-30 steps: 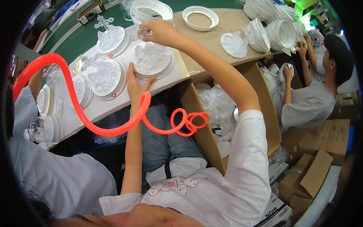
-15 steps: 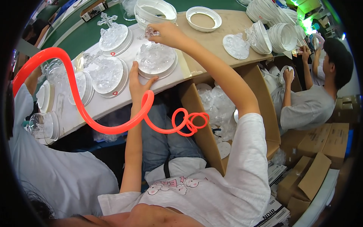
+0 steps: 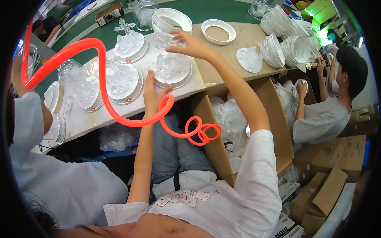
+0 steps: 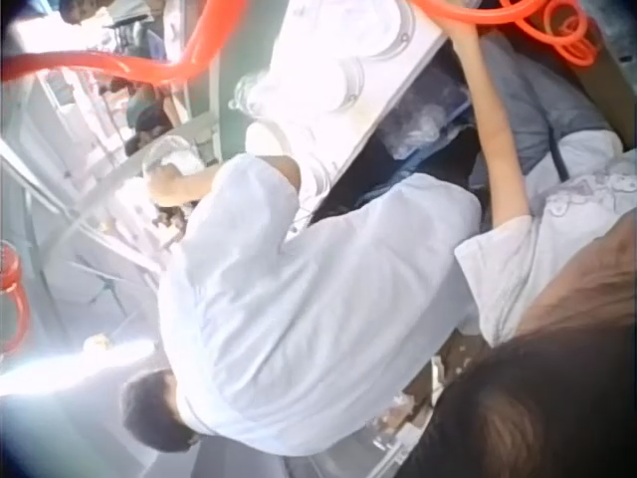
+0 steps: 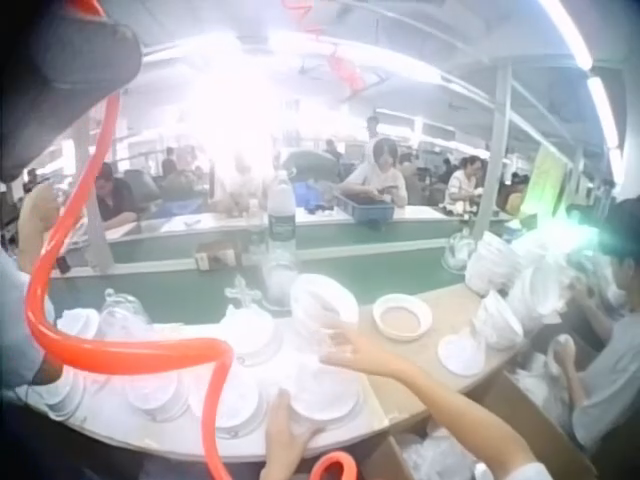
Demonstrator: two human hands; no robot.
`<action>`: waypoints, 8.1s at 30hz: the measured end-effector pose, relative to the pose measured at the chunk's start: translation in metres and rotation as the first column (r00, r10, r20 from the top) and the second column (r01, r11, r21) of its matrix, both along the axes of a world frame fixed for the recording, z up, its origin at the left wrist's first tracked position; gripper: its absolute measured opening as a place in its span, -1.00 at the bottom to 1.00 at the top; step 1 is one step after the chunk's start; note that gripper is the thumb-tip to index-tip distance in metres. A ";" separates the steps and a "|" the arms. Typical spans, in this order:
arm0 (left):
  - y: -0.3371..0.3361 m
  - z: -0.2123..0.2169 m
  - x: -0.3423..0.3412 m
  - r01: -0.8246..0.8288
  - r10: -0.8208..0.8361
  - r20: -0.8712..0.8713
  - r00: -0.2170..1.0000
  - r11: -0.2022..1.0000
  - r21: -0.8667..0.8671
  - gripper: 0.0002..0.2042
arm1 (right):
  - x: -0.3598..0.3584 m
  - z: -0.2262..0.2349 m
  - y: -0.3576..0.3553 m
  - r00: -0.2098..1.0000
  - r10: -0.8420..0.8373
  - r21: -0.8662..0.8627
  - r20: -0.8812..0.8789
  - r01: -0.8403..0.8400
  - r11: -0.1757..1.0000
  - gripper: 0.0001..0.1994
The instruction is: Assembling decorative glass dome lights by placing internal components on bases and covering them with glass lids on a factory assembly line.
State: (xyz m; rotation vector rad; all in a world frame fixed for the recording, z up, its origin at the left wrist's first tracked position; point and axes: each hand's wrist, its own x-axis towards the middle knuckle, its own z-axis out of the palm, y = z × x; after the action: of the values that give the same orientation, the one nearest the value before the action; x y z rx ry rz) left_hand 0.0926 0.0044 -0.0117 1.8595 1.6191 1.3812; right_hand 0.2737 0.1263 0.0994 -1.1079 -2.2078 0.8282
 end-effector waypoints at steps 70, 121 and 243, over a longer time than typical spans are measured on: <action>-0.046 -0.021 -0.098 -0.342 0.477 -0.296 0.827 0.846 0.408 -0.46 | 0.030 -0.017 0.011 0.603 -0.247 -0.092 -0.759 0.276 0.957 -0.75; 0.039 0.015 0.101 0.358 -0.283 -0.503 0.817 0.932 0.057 -0.74 | 0.135 -0.070 -0.142 0.957 -0.213 0.212 -0.197 0.254 0.944 -0.60; 0.025 0.002 0.101 0.234 -0.236 0.015 0.972 0.970 0.064 -0.02 | 0.121 0.004 0.016 0.942 -0.014 0.258 0.336 -0.078 0.963 -0.71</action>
State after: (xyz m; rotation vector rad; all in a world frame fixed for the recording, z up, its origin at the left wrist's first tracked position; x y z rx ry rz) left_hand 0.1932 0.0297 -0.0101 1.9894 1.3085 1.3563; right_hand 0.3944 0.1427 0.1034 -1.1444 -2.5305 0.3508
